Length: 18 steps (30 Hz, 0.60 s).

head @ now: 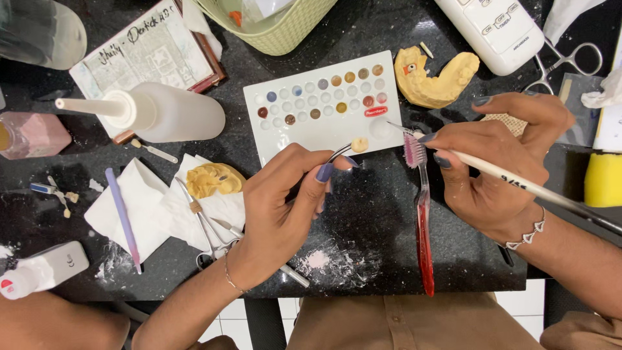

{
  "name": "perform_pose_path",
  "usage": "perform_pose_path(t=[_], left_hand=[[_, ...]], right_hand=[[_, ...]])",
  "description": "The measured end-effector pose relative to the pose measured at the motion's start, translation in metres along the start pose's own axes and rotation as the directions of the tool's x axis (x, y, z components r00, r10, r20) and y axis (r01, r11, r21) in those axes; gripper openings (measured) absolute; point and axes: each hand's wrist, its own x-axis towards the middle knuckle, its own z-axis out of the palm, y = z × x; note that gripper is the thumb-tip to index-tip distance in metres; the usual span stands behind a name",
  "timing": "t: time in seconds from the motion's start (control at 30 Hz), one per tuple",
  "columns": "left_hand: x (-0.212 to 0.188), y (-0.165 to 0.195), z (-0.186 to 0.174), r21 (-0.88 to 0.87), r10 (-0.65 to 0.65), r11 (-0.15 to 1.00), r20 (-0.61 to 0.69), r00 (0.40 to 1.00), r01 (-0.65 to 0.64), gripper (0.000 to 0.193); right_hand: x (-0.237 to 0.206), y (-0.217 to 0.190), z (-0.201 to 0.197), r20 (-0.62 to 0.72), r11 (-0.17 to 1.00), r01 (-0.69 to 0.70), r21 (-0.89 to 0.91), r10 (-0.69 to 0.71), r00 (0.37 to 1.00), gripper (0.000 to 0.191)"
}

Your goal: The person holds a small dental crown with tweezers in one hand and uses a fine brush in the other to apply and shape ceramic material on the crown, dipping the brush into a shade palette and adding liquid from a squeeze bottle. They occasionally reposition the crown with the tweezers while continuing to build up the material.

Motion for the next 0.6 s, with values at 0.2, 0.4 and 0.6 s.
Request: perform_pose_path(t=[0.2, 0.4, 0.6], left_hand=[[0.0018, -0.0002, 0.0016, -0.056, -0.079, 0.995, 0.006, 0.997, 0.079, 0.024], [0.0043, -0.002, 0.0031, -0.179, -0.15, 0.972, 0.024, 0.988, 0.152, 0.025], [0.0053, -0.0042, 0.0041, -0.226, -0.153, 0.961, 0.039, 0.987, 0.158, 0.026]], right_hand=[[-0.0011, 0.0012, 0.0015, 0.017, 1.0, -0.016, -0.014, 0.017, 1.0, 0.021], [-0.0029, 0.0022, 0.0013, 0.012, 0.999, -0.032, 0.015, 0.032, 0.999, 0.02], [-0.0068, 0.0056, 0.0022, 0.007, 1.0, 0.012, -0.012, -0.012, 1.0, 0.019]])
